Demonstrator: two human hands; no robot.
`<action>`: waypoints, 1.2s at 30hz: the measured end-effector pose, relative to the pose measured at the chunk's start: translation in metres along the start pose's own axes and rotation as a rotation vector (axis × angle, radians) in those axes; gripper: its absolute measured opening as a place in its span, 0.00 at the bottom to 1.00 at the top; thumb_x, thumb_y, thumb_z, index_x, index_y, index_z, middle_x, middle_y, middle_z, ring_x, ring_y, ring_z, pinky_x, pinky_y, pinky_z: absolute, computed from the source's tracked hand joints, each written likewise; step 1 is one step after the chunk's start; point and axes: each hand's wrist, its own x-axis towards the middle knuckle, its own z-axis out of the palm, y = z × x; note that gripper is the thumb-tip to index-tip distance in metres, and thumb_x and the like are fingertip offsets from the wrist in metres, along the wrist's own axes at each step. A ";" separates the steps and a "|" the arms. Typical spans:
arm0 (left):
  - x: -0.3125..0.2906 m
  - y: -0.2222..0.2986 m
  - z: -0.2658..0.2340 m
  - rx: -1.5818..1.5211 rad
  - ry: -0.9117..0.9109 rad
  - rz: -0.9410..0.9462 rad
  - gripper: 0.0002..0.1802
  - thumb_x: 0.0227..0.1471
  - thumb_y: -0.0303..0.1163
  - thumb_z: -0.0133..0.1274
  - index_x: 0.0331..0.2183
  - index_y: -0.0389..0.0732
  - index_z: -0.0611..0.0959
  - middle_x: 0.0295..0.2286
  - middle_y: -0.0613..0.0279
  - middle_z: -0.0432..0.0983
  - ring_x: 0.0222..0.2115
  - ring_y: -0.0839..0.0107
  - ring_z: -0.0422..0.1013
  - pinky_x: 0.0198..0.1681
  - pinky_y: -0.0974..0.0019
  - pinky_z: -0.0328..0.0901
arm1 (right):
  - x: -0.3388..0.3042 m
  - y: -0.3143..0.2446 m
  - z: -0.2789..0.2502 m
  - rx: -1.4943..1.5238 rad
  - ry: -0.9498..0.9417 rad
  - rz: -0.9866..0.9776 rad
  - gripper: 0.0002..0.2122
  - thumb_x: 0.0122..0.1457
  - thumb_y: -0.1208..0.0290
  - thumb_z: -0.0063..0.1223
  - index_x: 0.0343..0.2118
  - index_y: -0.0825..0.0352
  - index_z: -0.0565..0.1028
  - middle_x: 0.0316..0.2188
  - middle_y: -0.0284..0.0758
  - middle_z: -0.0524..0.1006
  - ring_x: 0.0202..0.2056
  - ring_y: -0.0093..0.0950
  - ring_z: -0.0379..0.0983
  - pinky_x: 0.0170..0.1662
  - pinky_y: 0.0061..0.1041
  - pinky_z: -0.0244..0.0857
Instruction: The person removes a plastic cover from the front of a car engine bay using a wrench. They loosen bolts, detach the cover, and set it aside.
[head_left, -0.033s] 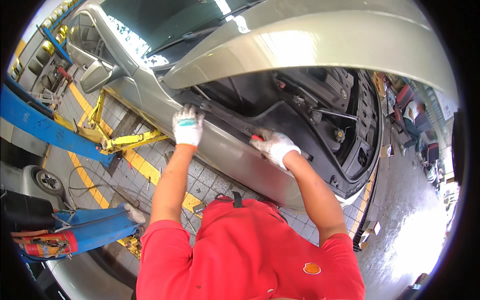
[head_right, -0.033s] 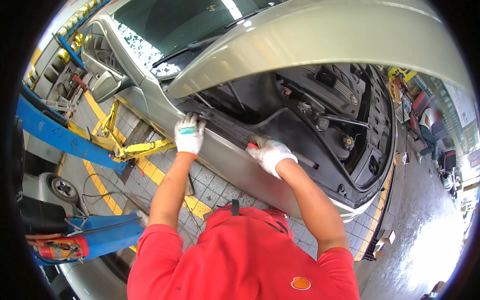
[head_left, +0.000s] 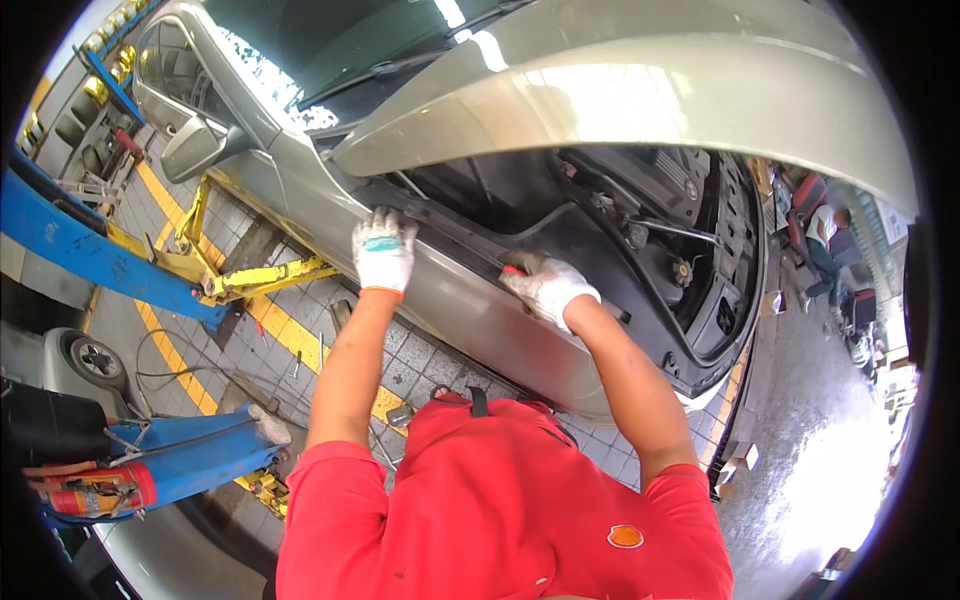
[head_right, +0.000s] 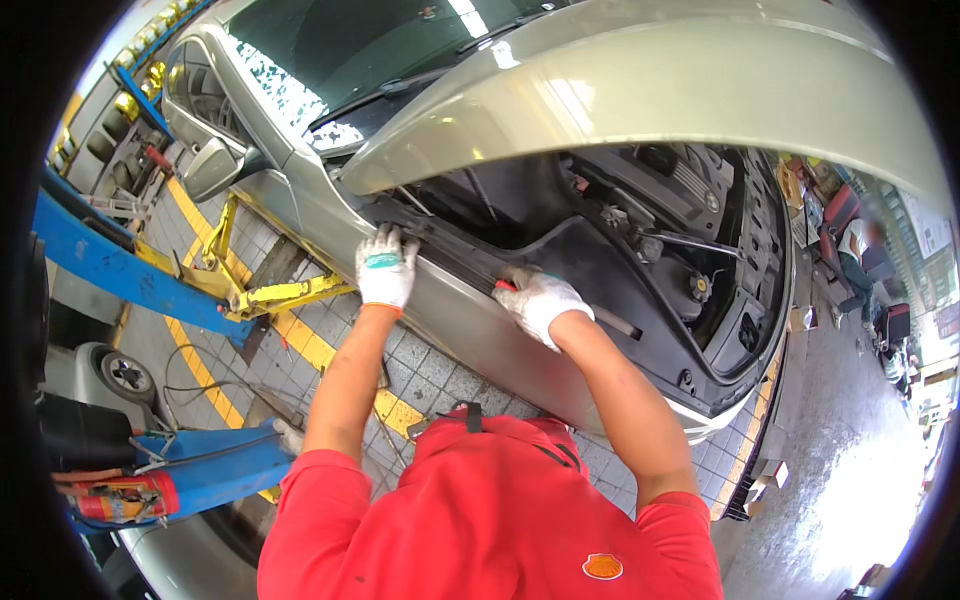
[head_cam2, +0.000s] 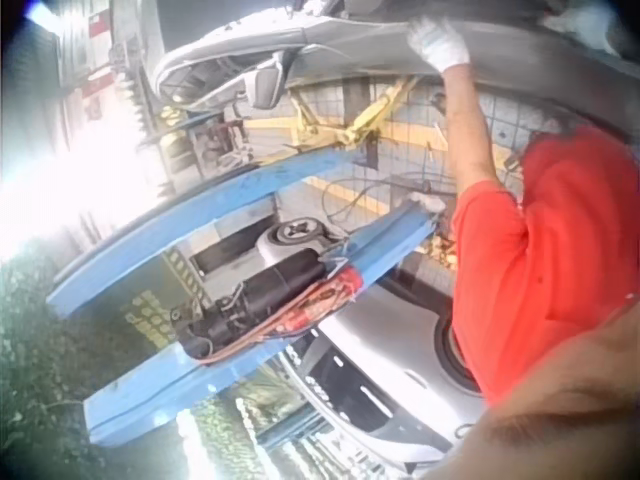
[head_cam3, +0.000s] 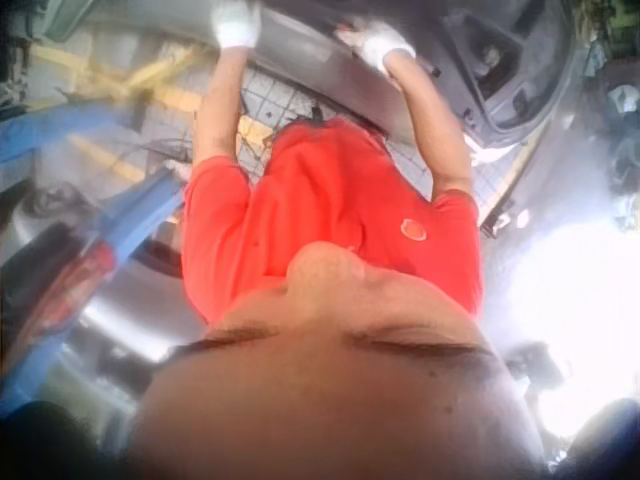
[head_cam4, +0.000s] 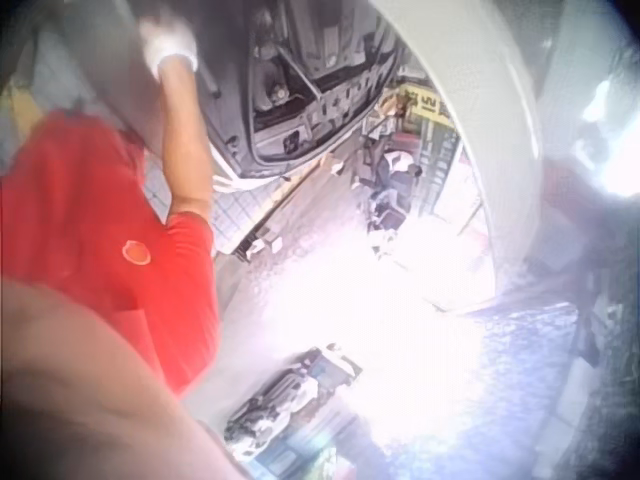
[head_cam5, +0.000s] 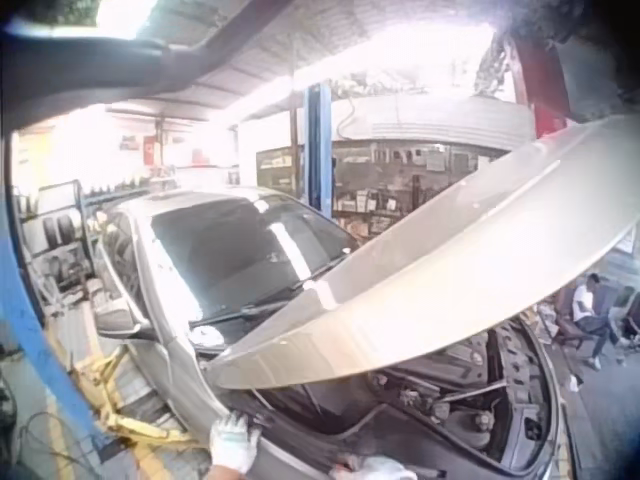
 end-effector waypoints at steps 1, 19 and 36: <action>0.004 -0.013 0.004 0.005 0.009 -0.022 0.28 0.63 0.52 0.52 0.52 0.39 0.82 0.58 0.51 0.75 0.61 0.53 0.69 0.70 0.47 0.54 | 0.017 -0.023 0.007 0.002 -0.018 0.006 0.24 0.65 0.53 0.50 0.61 0.58 0.76 0.52 0.48 0.80 0.52 0.48 0.77 0.55 0.41 0.70; 0.018 -0.010 0.001 -0.123 0.145 -0.075 0.28 0.51 0.46 0.64 0.50 0.40 0.81 0.48 0.51 0.77 0.54 0.50 0.69 0.65 0.44 0.58 | 0.109 -0.077 -0.001 0.123 -0.145 0.016 0.17 0.66 0.65 0.56 0.57 0.61 0.80 0.20 0.31 0.74 0.18 0.25 0.70 0.22 0.31 0.64; 0.030 0.004 0.019 -0.245 0.250 -0.182 0.22 0.38 0.29 0.63 0.41 0.43 0.84 0.42 0.49 0.76 0.51 0.47 0.70 0.61 0.41 0.63 | 0.124 -0.047 0.040 -0.134 0.038 -0.163 0.16 0.68 0.60 0.54 0.55 0.59 0.81 0.49 0.47 0.82 0.50 0.45 0.80 0.53 0.37 0.72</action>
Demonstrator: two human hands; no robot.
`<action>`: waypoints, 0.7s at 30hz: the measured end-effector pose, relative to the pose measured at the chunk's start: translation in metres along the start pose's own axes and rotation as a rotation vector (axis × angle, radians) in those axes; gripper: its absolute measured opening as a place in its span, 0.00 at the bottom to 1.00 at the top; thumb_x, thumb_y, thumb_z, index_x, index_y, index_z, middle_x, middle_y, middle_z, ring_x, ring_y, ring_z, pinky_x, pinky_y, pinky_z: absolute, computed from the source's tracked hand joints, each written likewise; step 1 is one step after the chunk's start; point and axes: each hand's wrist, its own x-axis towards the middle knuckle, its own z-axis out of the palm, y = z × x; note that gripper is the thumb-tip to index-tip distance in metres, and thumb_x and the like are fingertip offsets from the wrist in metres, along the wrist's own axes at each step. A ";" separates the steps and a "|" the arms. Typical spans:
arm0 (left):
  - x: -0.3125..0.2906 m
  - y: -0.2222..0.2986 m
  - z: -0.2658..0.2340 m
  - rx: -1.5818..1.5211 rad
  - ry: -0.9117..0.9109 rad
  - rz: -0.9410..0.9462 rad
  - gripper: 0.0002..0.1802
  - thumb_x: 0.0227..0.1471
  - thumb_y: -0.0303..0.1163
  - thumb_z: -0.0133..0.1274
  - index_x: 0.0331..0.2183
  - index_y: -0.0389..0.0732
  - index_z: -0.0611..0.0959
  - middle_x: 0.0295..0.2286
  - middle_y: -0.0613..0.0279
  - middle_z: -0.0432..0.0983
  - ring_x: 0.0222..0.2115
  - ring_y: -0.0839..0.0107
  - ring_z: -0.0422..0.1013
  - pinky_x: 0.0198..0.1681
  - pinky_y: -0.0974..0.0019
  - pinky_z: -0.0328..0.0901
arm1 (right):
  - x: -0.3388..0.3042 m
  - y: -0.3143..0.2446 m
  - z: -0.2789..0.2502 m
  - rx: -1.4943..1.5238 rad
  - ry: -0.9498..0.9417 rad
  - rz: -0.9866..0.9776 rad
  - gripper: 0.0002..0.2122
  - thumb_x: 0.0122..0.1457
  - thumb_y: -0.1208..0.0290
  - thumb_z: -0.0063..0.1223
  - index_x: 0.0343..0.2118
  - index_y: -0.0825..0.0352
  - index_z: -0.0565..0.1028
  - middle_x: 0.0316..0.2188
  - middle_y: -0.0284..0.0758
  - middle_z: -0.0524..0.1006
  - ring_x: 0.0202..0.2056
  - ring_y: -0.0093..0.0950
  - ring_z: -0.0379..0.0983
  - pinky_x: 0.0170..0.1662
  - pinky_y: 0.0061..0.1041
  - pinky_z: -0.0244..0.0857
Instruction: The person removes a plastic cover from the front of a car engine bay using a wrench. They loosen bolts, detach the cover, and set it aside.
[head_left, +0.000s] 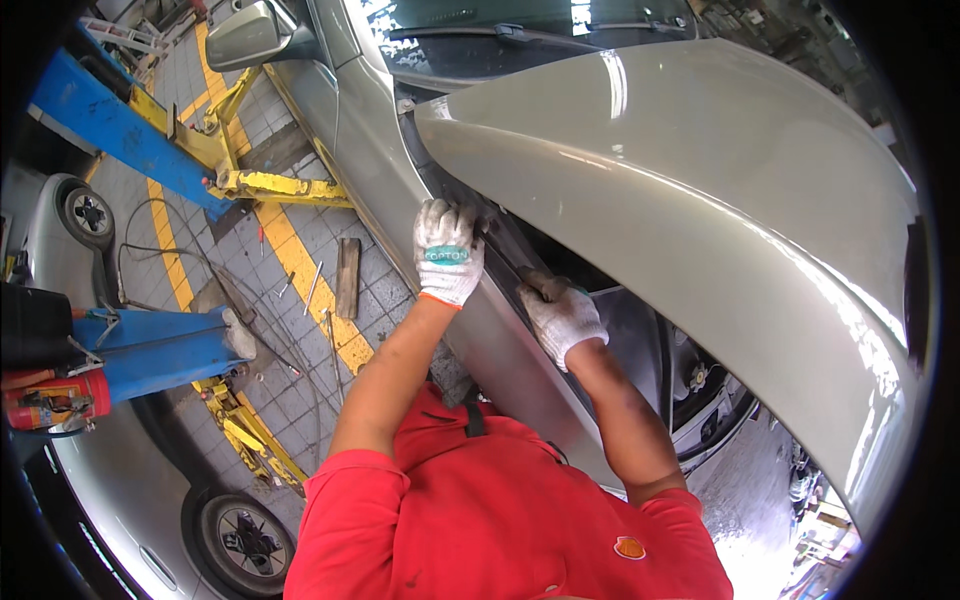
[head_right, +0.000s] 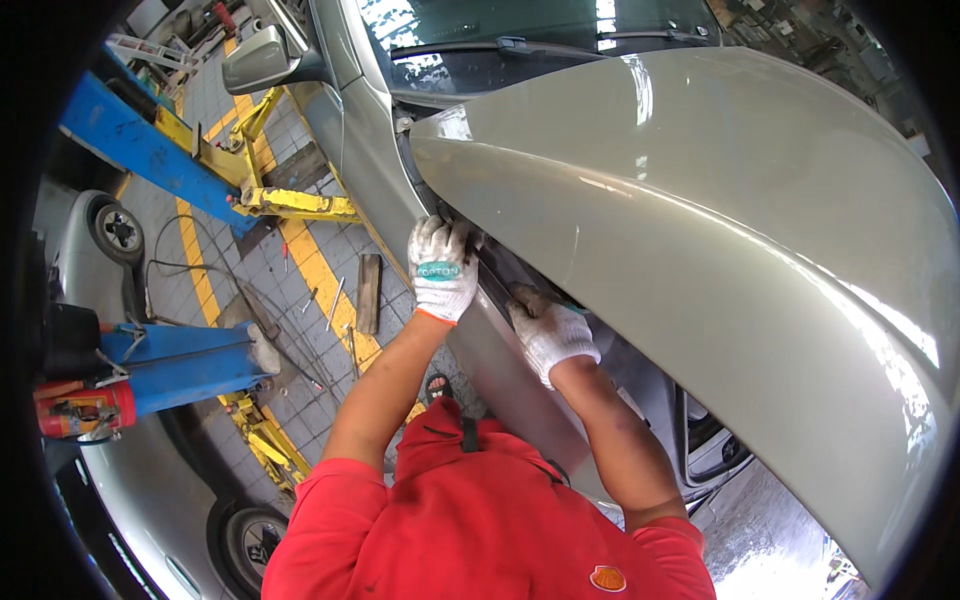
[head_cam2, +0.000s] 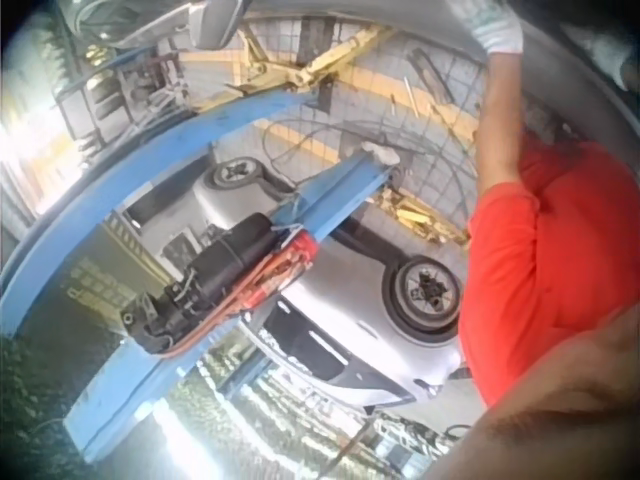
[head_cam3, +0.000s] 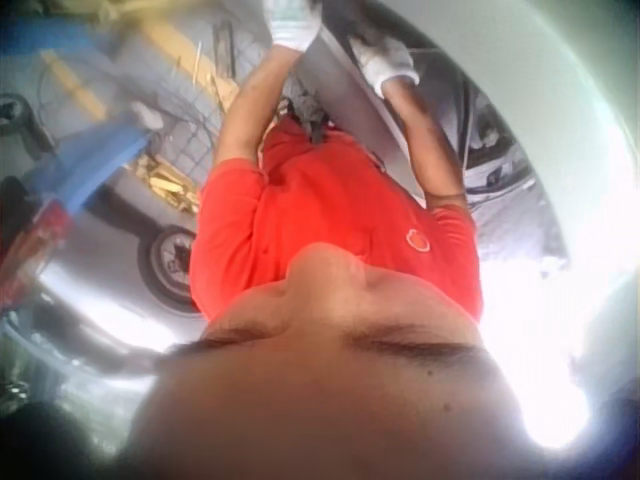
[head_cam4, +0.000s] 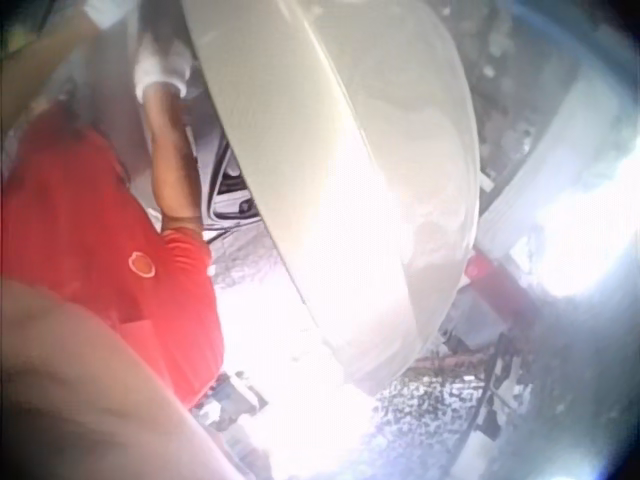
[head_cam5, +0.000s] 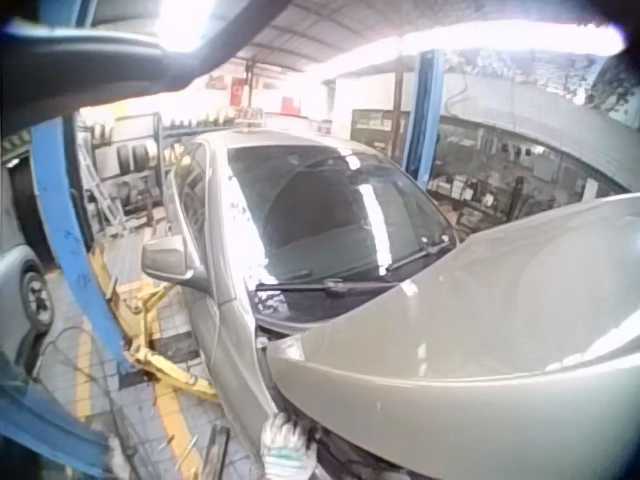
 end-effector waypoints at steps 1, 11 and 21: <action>0.000 0.004 0.002 0.002 0.002 0.005 0.22 0.38 0.29 0.63 0.41 0.43 0.84 0.42 0.49 0.76 0.52 0.47 0.69 0.62 0.41 0.62 | 0.000 0.015 0.008 0.023 0.043 -0.038 0.17 0.68 0.61 0.56 0.56 0.60 0.80 0.49 0.46 0.82 0.51 0.45 0.80 0.53 0.36 0.72; -0.003 -0.003 0.011 0.044 0.028 0.029 0.25 0.39 0.27 0.61 0.46 0.41 0.84 0.41 0.49 0.76 0.53 0.47 0.69 0.64 0.40 0.61 | 0.023 0.081 0.080 0.365 0.100 -0.042 0.19 0.68 0.56 0.57 0.57 0.58 0.80 0.32 0.35 0.84 0.27 0.22 0.78 0.34 0.28 0.71; 0.000 -0.004 0.007 -0.002 0.074 0.111 0.17 0.40 0.30 0.66 0.37 0.43 0.84 0.38 0.51 0.75 0.50 0.46 0.70 0.60 0.41 0.65 | -0.006 0.015 -0.018 0.002 -0.018 -0.119 0.17 0.68 0.59 0.55 0.55 0.60 0.80 0.28 0.44 0.81 0.25 0.32 0.75 0.33 0.33 0.70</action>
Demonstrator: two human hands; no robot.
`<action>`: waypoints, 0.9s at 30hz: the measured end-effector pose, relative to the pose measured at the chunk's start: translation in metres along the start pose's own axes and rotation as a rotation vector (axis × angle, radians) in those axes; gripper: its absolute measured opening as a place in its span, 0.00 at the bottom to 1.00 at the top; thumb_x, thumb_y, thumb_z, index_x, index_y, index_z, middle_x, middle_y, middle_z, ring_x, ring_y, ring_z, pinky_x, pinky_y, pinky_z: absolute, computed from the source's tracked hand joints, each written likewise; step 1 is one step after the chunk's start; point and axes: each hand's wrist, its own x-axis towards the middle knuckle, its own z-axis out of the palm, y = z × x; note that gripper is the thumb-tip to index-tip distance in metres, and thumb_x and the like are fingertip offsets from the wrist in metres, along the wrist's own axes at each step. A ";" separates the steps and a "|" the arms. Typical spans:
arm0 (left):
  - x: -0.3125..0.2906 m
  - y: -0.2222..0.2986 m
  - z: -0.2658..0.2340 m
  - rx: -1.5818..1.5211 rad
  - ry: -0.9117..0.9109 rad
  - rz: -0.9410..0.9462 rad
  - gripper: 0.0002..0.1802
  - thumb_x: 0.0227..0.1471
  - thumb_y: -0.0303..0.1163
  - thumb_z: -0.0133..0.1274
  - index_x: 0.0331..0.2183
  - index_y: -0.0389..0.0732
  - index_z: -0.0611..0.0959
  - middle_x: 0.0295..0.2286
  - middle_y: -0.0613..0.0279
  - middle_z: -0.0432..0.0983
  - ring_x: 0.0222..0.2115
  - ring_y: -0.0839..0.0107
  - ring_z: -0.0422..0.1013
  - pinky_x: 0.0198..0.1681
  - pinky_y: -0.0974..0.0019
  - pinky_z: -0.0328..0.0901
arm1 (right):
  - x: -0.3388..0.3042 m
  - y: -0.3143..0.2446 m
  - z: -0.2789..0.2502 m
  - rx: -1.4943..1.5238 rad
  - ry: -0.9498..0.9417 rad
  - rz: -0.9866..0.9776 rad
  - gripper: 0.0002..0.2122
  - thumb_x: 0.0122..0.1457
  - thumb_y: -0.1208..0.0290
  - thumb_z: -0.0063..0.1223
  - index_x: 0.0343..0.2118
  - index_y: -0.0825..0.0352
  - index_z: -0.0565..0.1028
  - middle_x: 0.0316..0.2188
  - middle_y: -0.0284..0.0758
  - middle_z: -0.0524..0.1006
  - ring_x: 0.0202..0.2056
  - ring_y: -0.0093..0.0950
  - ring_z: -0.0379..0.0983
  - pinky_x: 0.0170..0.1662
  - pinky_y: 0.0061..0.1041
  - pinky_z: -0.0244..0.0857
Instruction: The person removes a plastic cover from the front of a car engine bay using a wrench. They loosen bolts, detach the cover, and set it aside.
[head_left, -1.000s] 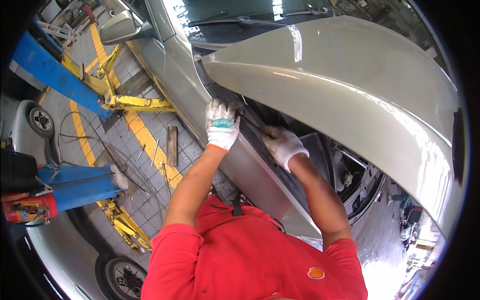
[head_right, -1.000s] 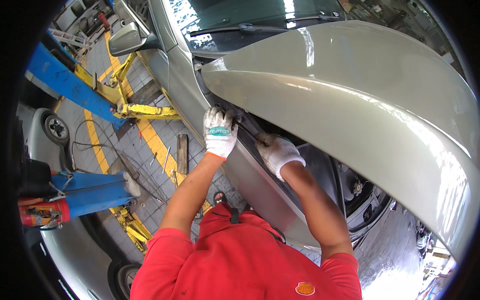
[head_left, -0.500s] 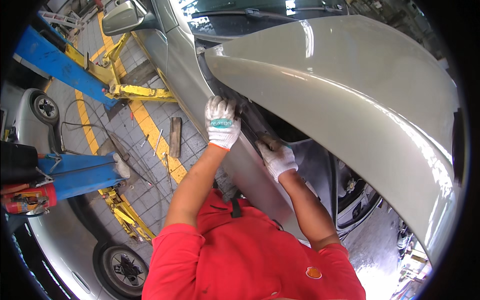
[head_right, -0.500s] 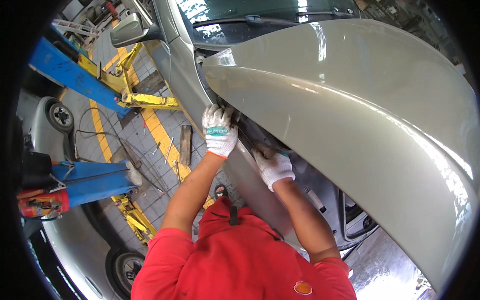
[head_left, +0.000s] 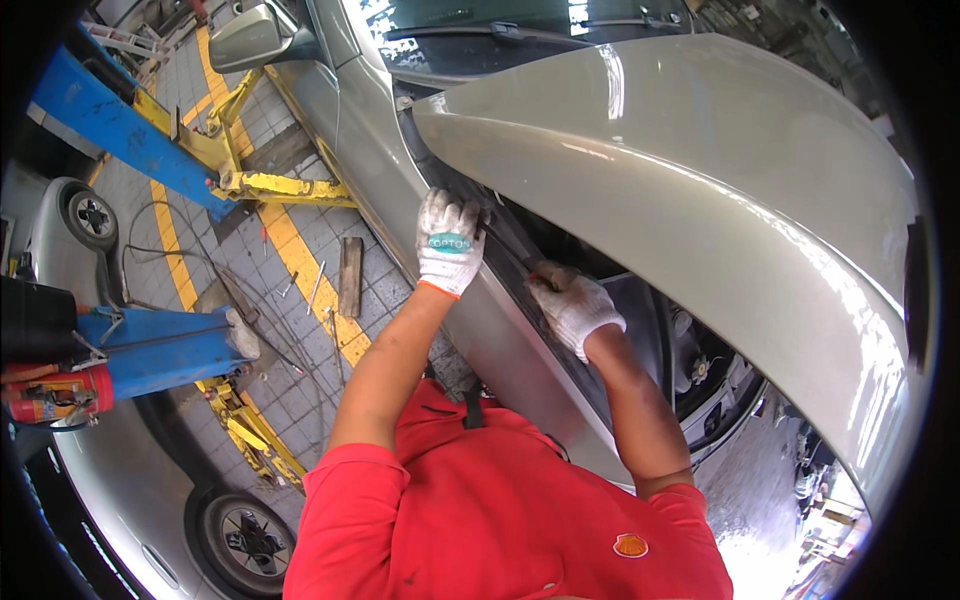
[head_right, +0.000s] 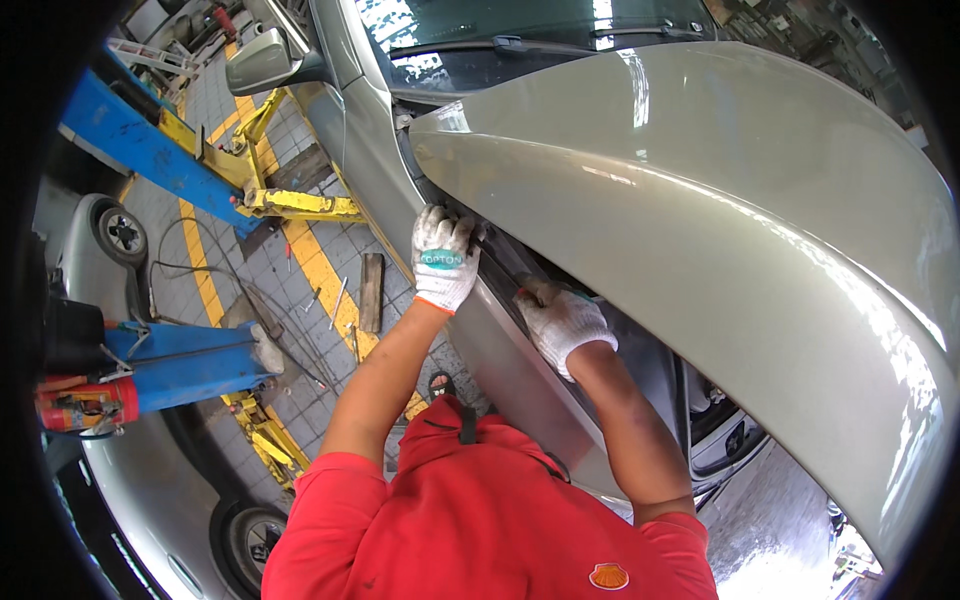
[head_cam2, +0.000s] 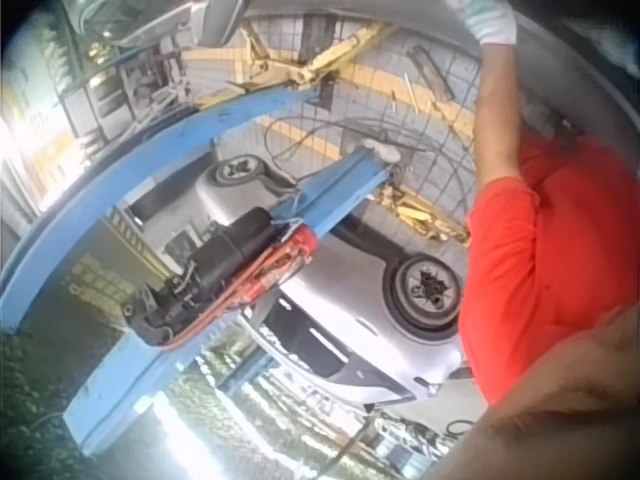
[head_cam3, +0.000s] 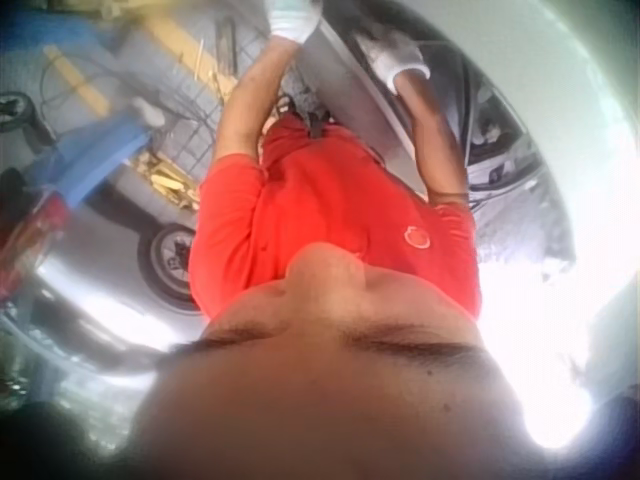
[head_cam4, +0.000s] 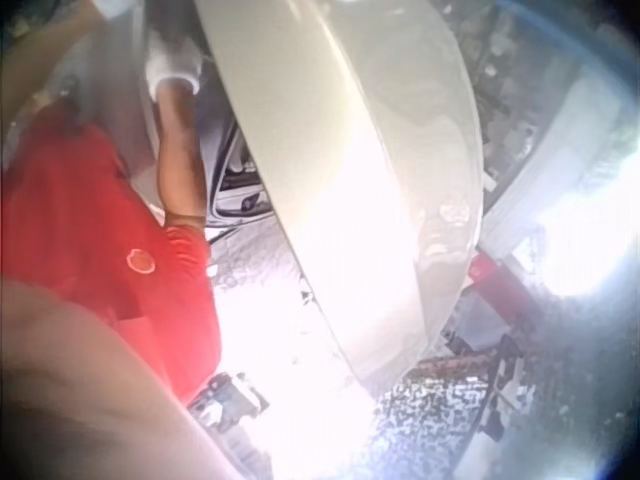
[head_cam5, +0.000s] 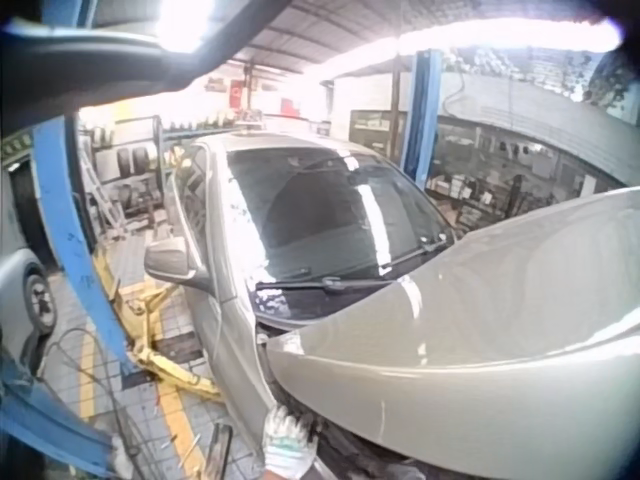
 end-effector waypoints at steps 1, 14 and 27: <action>0.000 0.001 0.001 -0.008 0.005 0.003 0.16 0.41 0.30 0.66 0.37 0.43 0.85 0.37 0.51 0.75 0.50 0.46 0.71 0.59 0.41 0.65 | 0.000 -0.002 -0.001 0.018 -0.020 0.031 0.17 0.68 0.59 0.55 0.55 0.61 0.80 0.30 0.45 0.81 0.27 0.34 0.76 0.34 0.33 0.70; -0.004 -0.006 0.012 0.003 -0.022 -0.098 0.18 0.44 0.31 0.66 0.41 0.41 0.86 0.41 0.50 0.78 0.50 0.47 0.72 0.60 0.42 0.65 | -0.011 -0.047 -0.003 -0.153 -0.139 0.150 0.20 0.72 0.54 0.45 0.63 0.51 0.73 0.54 0.48 0.79 0.55 0.51 0.75 0.57 0.43 0.69; -0.003 -0.008 0.017 -0.039 -0.006 -0.043 0.18 0.43 0.27 0.61 0.40 0.40 0.86 0.43 0.51 0.78 0.50 0.46 0.72 0.59 0.42 0.66 | -0.010 -0.044 0.005 -0.101 -0.034 0.124 0.18 0.70 0.56 0.46 0.58 0.55 0.75 0.51 0.50 0.80 0.53 0.52 0.76 0.56 0.45 0.70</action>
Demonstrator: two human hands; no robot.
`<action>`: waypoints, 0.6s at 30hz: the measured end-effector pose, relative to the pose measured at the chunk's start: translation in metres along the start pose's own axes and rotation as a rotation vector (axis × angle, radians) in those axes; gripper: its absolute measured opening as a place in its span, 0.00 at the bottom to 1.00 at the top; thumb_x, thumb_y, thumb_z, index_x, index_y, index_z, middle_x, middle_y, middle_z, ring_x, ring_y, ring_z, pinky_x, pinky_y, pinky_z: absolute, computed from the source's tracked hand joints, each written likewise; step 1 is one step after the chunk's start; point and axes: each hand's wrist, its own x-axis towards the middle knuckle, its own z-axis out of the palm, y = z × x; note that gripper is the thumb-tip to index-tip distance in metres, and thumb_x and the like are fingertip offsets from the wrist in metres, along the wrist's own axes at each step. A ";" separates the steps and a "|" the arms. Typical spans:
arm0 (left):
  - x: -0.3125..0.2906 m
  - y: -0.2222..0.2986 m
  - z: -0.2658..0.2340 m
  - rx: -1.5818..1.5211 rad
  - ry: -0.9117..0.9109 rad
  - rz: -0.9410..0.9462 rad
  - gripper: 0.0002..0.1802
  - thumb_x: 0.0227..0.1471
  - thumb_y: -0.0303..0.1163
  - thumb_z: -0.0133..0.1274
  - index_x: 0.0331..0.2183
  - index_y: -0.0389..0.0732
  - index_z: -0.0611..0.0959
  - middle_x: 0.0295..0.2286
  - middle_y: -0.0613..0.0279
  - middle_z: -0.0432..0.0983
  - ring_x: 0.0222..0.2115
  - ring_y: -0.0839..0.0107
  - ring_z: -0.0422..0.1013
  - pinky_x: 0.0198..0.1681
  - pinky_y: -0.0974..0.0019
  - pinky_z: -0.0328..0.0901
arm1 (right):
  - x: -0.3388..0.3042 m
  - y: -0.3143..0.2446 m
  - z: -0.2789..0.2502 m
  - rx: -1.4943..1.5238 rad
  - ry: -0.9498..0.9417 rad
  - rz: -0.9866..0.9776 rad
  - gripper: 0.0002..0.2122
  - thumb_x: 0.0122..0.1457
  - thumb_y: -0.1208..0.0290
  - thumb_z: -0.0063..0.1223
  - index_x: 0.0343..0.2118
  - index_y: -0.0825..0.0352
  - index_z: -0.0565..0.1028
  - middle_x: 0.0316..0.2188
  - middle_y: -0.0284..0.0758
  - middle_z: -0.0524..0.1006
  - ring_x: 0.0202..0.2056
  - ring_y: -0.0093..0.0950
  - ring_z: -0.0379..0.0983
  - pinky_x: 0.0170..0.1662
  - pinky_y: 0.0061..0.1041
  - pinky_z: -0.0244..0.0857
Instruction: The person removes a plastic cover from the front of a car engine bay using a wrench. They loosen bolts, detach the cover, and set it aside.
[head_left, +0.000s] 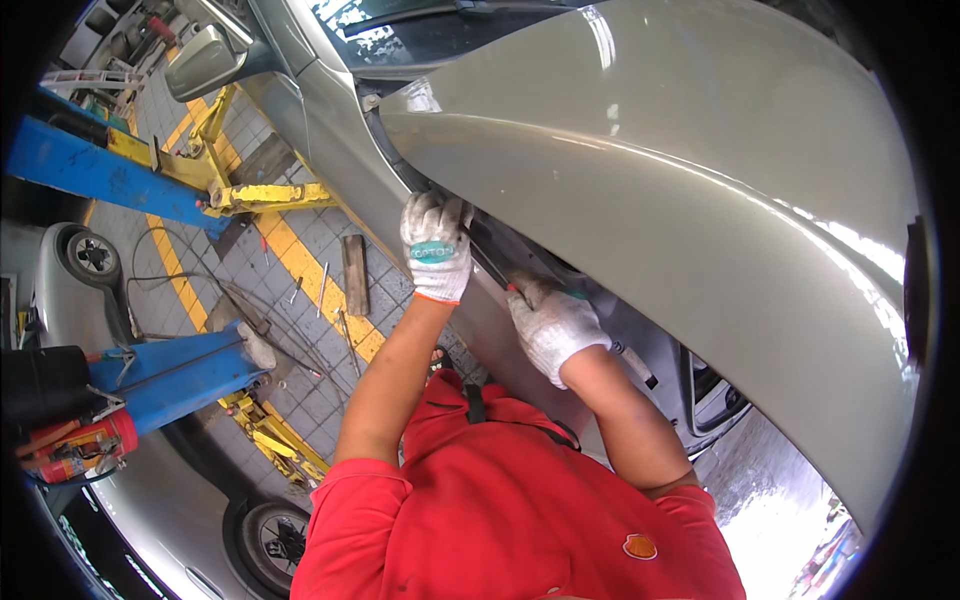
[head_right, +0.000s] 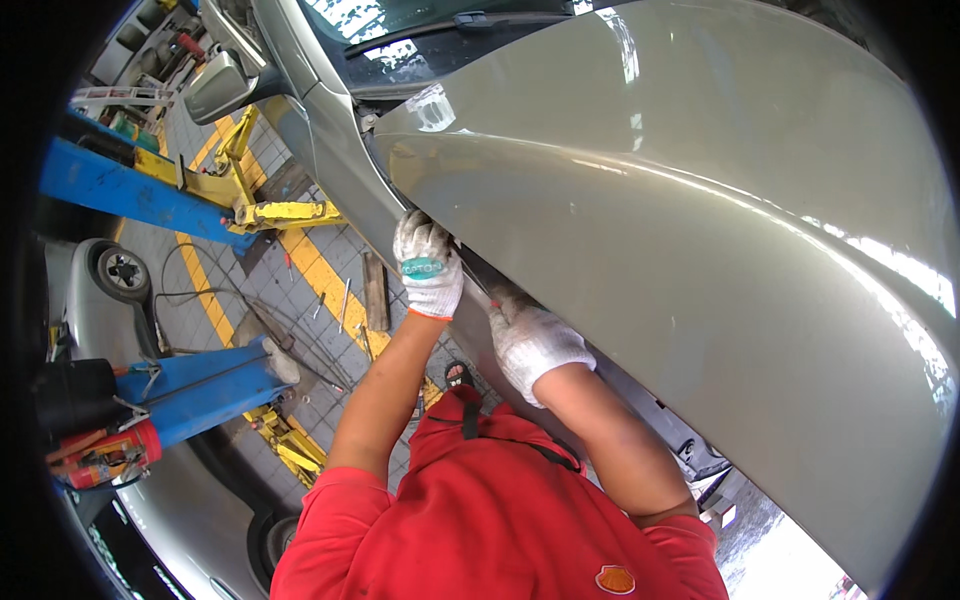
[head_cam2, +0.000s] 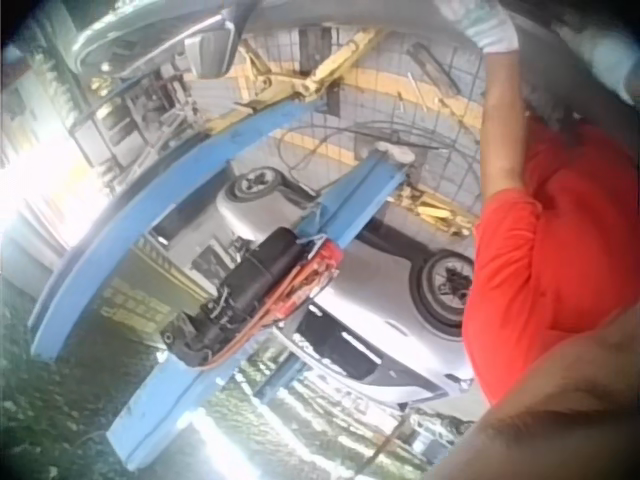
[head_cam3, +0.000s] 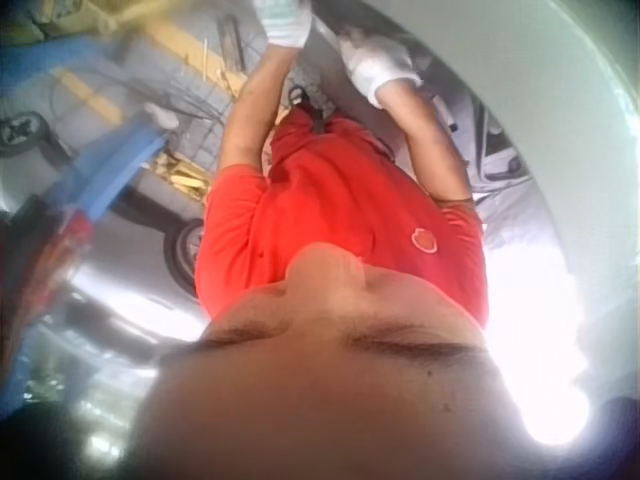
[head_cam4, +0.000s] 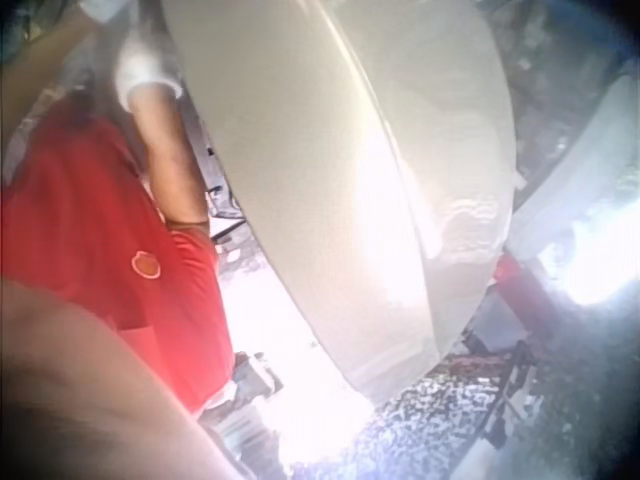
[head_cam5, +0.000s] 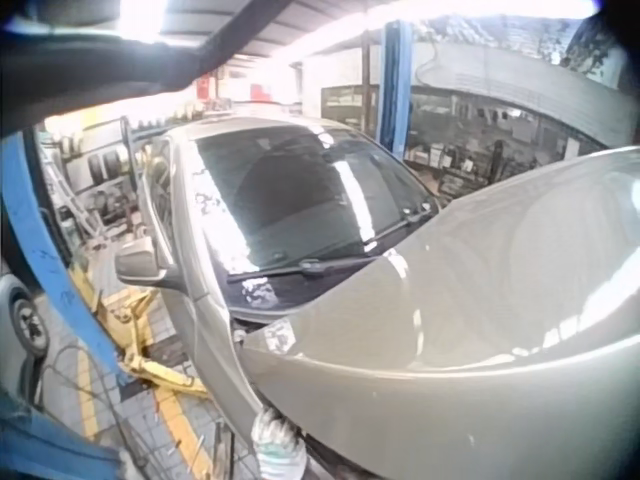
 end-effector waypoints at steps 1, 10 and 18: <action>-0.001 -0.001 0.001 0.004 0.012 0.005 0.17 0.43 0.27 0.61 0.40 0.40 0.86 0.42 0.51 0.78 0.50 0.46 0.72 0.58 0.42 0.66 | -0.001 0.003 0.009 0.016 0.043 -0.020 0.18 0.70 0.57 0.46 0.58 0.56 0.76 0.51 0.50 0.80 0.53 0.52 0.76 0.56 0.45 0.70; 0.001 0.007 -0.005 0.037 -0.052 -0.020 0.15 0.39 0.23 0.59 0.36 0.38 0.85 0.40 0.49 0.78 0.50 0.45 0.72 0.60 0.42 0.66 | 0.006 0.038 0.043 0.166 0.060 0.008 0.18 0.69 0.54 0.48 0.55 0.57 0.79 0.50 0.49 0.80 0.53 0.51 0.76 0.54 0.44 0.71; -0.004 0.008 0.002 0.041 0.025 -0.002 0.15 0.43 0.29 0.65 0.37 0.43 0.85 0.37 0.50 0.75 0.48 0.46 0.71 0.58 0.43 0.65 | 0.011 0.056 0.066 0.207 0.099 -0.009 0.19 0.69 0.52 0.49 0.56 0.56 0.78 0.51 0.47 0.80 0.53 0.50 0.76 0.54 0.42 0.71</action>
